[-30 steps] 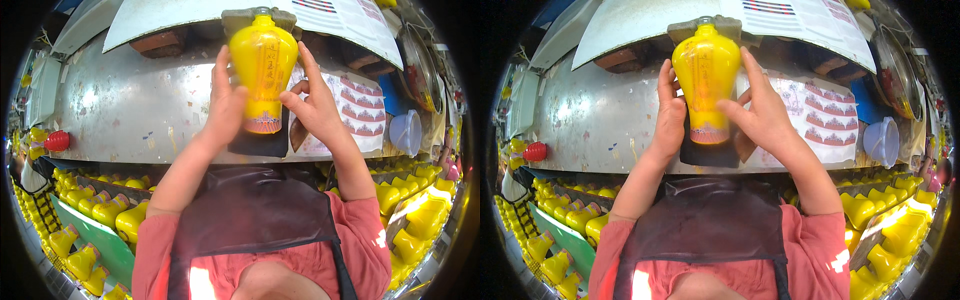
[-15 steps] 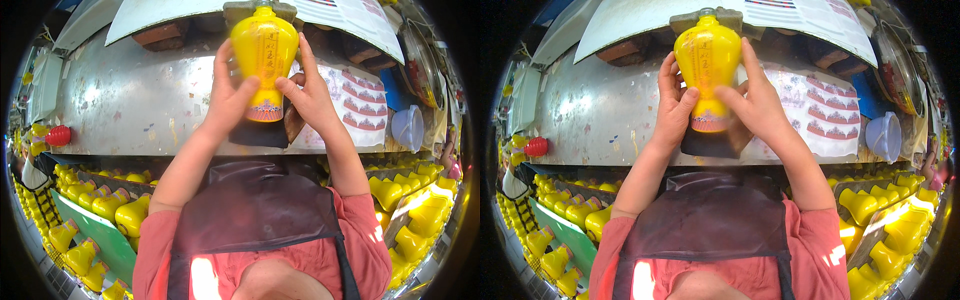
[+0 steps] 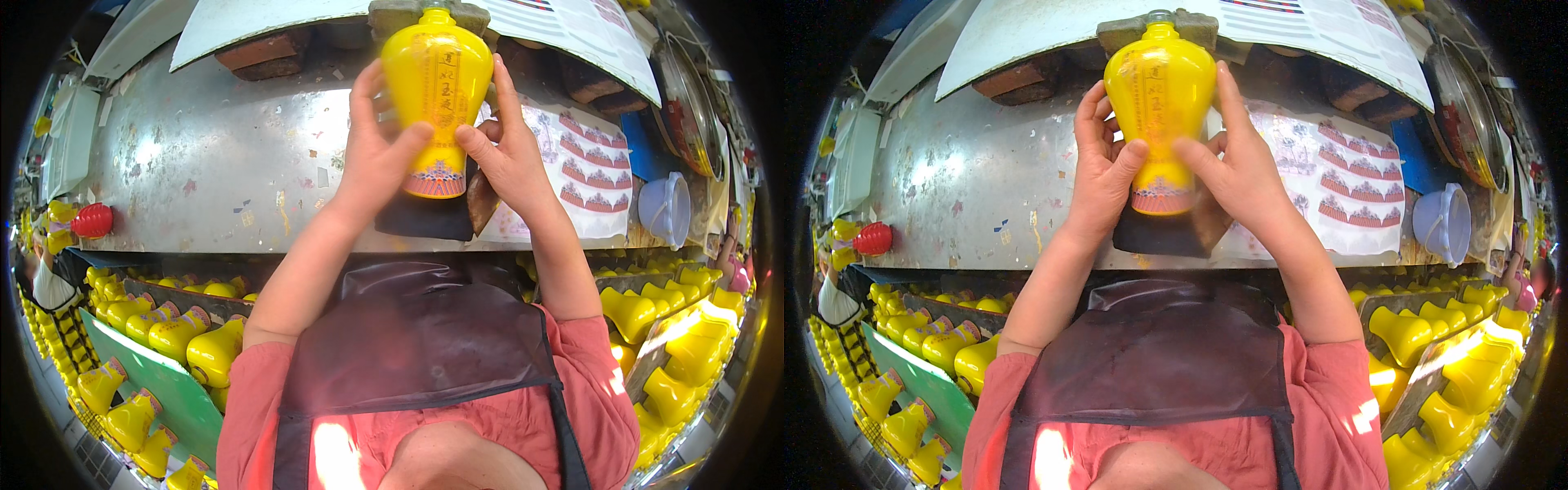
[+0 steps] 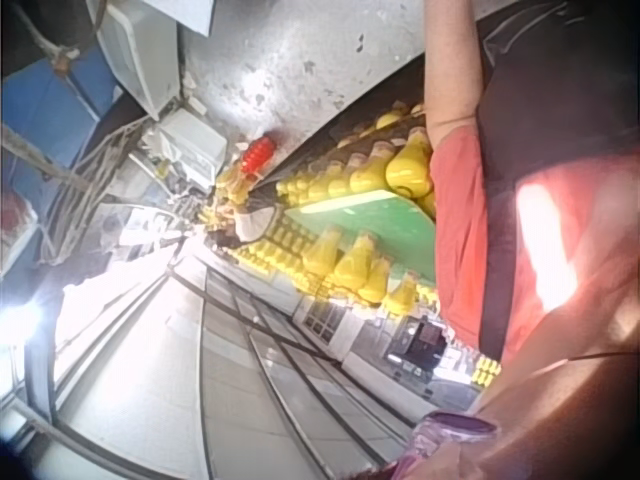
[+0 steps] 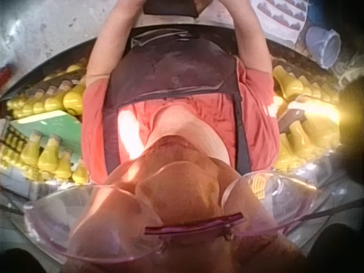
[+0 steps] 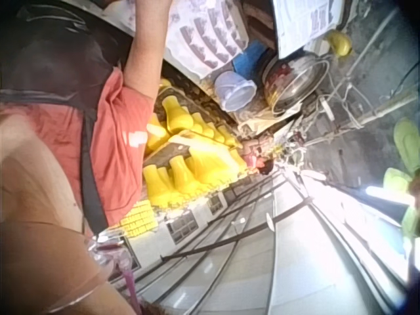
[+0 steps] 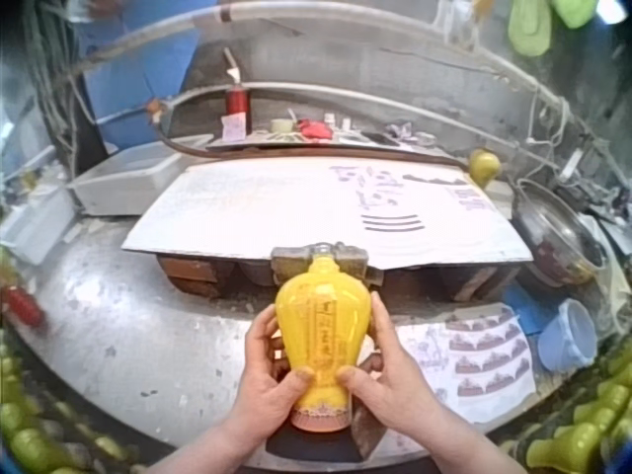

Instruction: The person applies adhesive labels to yellow plastic bottles on a workbench. They peel labels from a sheet, position them on the bottle body, and smooth them down with their fingers. The labeled bottles are placed on a green tray.

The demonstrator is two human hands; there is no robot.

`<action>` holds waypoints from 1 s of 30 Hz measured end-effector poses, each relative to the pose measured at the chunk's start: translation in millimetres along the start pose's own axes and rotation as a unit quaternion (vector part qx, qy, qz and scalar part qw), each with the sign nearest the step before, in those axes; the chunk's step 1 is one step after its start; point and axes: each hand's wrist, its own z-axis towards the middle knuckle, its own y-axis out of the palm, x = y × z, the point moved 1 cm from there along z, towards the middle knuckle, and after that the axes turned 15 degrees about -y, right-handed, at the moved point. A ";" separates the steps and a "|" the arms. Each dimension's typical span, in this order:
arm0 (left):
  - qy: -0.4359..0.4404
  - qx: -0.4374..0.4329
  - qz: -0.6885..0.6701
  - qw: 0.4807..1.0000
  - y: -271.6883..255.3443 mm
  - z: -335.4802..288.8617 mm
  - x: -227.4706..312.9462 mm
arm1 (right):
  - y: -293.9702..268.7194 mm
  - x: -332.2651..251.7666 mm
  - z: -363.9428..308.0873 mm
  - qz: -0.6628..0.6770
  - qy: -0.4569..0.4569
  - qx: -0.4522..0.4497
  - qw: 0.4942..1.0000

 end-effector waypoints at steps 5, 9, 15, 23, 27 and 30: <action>0.003 0.007 0.015 1.000 -0.6 -0.8 2.3 | 1.6 2.9 -1.1 0.011 -0.003 0.005 1.000; -0.002 0.008 0.019 1.000 -1.5 -1.0 3.1 | 1.8 3.5 -1.0 0.006 -0.006 0.004 1.000; -0.005 0.002 0.006 1.000 -1.6 -1.5 3.5 | 1.0 4.9 -1.8 -0.003 -0.021 0.000 1.000; -0.011 0.003 0.014 1.000 -1.2 -1.5 5.5 | 0.5 8.7 -0.5 0.033 0.007 0.009 0.999; -0.016 -0.012 -0.004 1.000 -2.4 -3.1 7.9 | -9.3 -2.7 8.2 0.007 0.026 0.054 0.998; -0.028 -0.002 0.021 0.999 -1.0 -4.3 8.1 | -13.1 -18.6 17.6 -0.070 -0.043 0.088 0.993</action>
